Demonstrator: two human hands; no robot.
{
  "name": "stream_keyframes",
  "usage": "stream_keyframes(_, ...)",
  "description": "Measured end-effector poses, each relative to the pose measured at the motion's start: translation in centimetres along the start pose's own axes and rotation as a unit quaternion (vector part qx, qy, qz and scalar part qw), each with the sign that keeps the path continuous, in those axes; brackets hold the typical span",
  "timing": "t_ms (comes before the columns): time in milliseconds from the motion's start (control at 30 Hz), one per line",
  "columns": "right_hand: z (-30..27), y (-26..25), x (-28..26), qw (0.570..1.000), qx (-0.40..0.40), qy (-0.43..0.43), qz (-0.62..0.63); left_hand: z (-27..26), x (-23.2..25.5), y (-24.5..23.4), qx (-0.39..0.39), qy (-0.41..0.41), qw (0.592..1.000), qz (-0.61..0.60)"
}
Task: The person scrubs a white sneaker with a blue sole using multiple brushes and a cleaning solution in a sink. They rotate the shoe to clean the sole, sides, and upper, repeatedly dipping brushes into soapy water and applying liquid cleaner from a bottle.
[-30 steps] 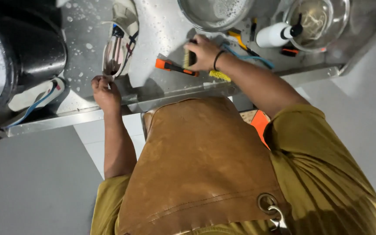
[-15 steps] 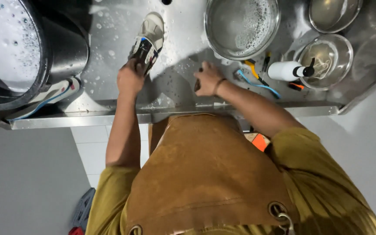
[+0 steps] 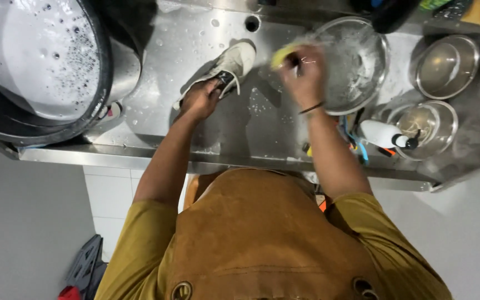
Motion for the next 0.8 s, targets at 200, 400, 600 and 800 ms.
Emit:
stream_keyframes(200, -7.1, 12.0, -2.5, 0.990, -0.112, 0.080, 0.041, -0.5, 2.4, -2.2, 0.019, 0.078, 0.997, -0.005)
stream_keyframes(400, -6.9, 13.2, -2.8, 0.988, -0.151, 0.021, 0.007, -0.2, 2.9, -3.7, -0.145, -0.073, 0.986, -0.026)
stream_keyframes(600, -7.5, 14.1, -0.6, 0.982, -0.121, 0.135, -0.055, 0.8, -1.9, 3.4, -0.174, -0.004, 0.984, 0.022)
stream_keyframes(800, -9.2, 15.0, 1.1, 0.994, -0.069, 0.026, -0.079, 1.4, -7.3, 10.2, -0.099, 0.029, 0.986, -0.130)
Point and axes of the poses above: each hand's wrist, its own z-axis towards the middle knuckle, its own y-axis out of the palm, x = y × z, the point moved 5 cm from there along z, towards the middle knuckle
